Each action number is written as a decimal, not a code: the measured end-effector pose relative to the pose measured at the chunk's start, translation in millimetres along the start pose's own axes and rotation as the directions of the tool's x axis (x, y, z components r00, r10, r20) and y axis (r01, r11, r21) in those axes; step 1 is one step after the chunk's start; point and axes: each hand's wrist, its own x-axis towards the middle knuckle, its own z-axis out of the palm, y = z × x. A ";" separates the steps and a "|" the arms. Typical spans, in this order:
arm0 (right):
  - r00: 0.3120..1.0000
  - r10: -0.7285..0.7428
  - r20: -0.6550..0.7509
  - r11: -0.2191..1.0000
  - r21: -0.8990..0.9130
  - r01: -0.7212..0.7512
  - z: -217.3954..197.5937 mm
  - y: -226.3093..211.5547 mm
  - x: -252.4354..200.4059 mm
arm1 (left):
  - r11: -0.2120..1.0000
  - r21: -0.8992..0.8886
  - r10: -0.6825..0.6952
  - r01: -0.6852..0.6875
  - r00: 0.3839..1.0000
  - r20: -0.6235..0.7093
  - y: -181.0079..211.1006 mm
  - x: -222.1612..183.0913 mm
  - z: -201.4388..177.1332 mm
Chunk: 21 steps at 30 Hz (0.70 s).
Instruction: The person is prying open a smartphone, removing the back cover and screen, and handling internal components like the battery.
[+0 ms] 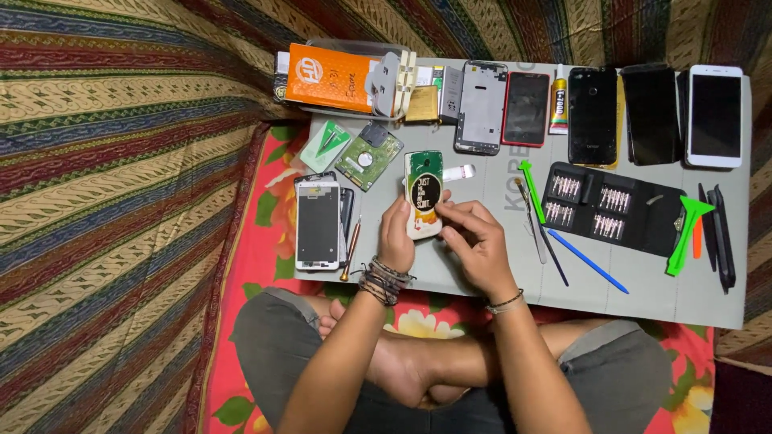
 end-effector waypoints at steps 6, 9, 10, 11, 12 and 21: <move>0.995 0.088 -0.043 0.996 0.017 -0.087 2.1 8.5 -6.4 | 0.997 0.070 0.014 -0.009 0.998 -0.065 -29.3 -2.7 -20.7; 0.994 0.095 -0.048 0.995 0.019 -0.094 2.1 8.5 -5.9 | 0.994 0.107 0.024 -0.016 0.997 -0.077 -18.9 -3.9 -16.5; 0.994 0.096 -0.047 0.995 0.019 -0.095 2.0 9.1 -5.7 | 0.994 0.108 0.024 -0.015 0.997 -0.079 -18.8 -3.6 -16.0; 0.994 0.096 -0.048 0.995 0.021 -0.095 2.0 9.7 -5.8 | 0.994 0.109 0.022 -0.014 0.997 -0.079 -18.7 -3.5 -15.6; 0.994 0.096 -0.050 0.995 0.024 -0.095 2.0 10.4 -5.8 | 0.994 0.110 0.021 -0.012 0.997 -0.079 -18.7 -3.3 -15.3; 0.992 0.113 -0.061 0.993 0.025 -0.112 3.4 7.9 -4.3 | 0.999 0.044 0.015 -0.011 0.996 -0.093 -18.8 -3.9 -13.7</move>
